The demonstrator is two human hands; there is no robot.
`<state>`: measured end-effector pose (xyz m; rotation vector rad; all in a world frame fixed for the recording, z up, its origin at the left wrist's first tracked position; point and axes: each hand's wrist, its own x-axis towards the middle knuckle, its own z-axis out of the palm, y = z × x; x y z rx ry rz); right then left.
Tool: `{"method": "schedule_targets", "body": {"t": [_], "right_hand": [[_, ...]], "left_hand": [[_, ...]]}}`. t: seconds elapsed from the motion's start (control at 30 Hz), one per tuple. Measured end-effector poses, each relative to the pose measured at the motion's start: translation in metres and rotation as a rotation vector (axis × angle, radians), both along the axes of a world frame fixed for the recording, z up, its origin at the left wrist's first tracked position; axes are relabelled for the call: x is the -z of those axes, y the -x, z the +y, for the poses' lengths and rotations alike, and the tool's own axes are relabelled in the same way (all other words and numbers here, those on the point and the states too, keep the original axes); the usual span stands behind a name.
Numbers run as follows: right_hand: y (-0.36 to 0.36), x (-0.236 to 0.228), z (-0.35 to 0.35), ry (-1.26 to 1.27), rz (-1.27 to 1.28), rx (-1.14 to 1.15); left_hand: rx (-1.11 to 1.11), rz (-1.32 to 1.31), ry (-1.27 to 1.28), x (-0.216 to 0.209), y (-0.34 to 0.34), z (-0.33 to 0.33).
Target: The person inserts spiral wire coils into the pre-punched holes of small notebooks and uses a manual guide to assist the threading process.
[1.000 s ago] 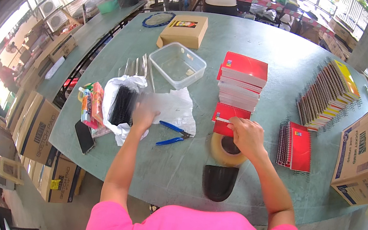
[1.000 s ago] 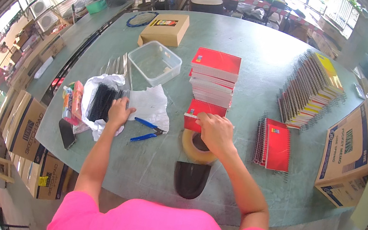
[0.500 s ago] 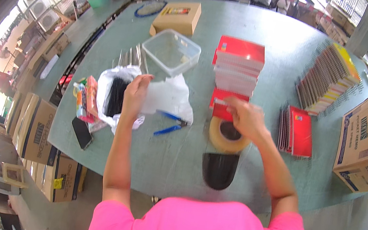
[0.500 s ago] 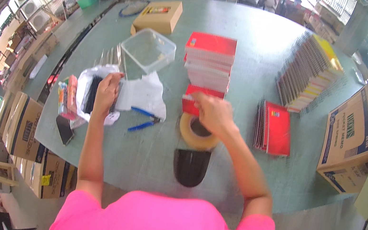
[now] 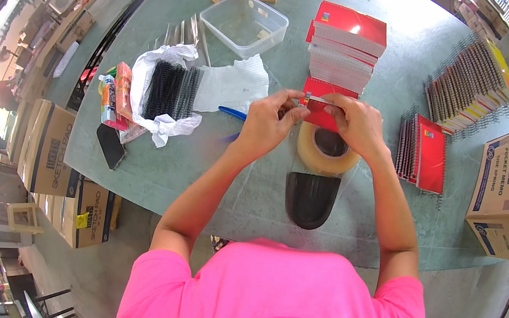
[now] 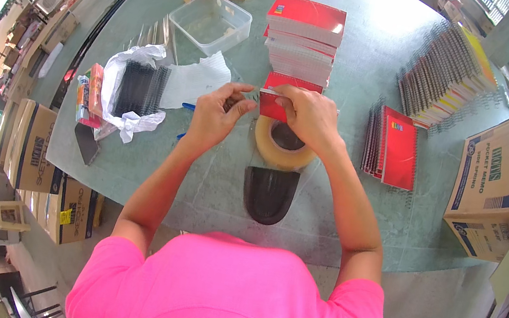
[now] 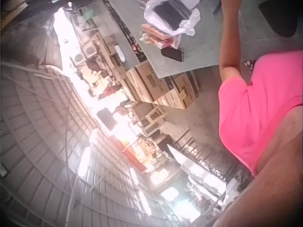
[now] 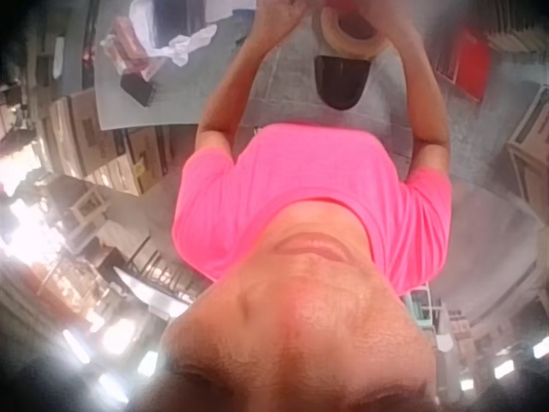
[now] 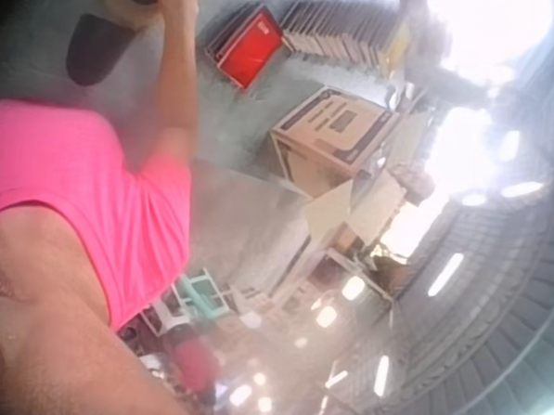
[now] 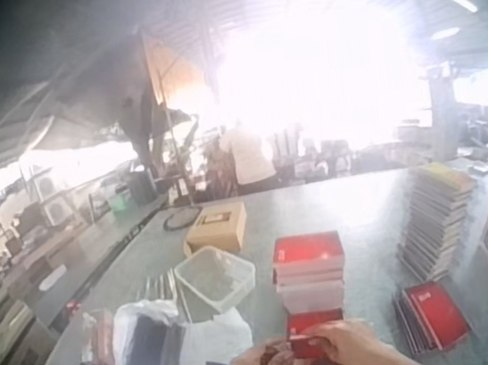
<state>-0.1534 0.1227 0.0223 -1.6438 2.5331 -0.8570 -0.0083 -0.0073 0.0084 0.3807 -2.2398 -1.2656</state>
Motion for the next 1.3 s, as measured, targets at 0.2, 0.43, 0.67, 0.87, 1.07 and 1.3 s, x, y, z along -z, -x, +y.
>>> {"method": "schedule_targets", "body": {"t": [0.2, 0.43, 0.67, 0.87, 1.07, 1.3], "right_hand": [[-0.002, -0.005, 0.000, -0.027, -0.052, 0.017], [-0.005, -0.009, 0.002, -0.063, -0.083, 0.010], [0.000, 0.002, 0.004, 0.103, 0.006, -0.087], [-0.007, 0.007, -0.017, 0.119, 0.078, -0.113], [-0.014, 0.004, -0.006, 0.279, -0.276, -0.035], [-0.020, 0.000, -0.013, 0.038, -0.030, -0.064]], "left_hand": [[-0.087, 0.006, 0.112, 0.001, 0.008, -0.001], [-0.016, -0.275, -0.561, 0.001, 0.010, -0.010], [-0.048, 0.138, -0.008, 0.014, 0.025, -0.008], [0.091, -0.164, 0.265, -0.008, -0.007, -0.044], [0.231, -0.483, 0.290, -0.013, 0.013, -0.038], [0.102, -0.307, 0.259, -0.003, 0.006, -0.035]]}}
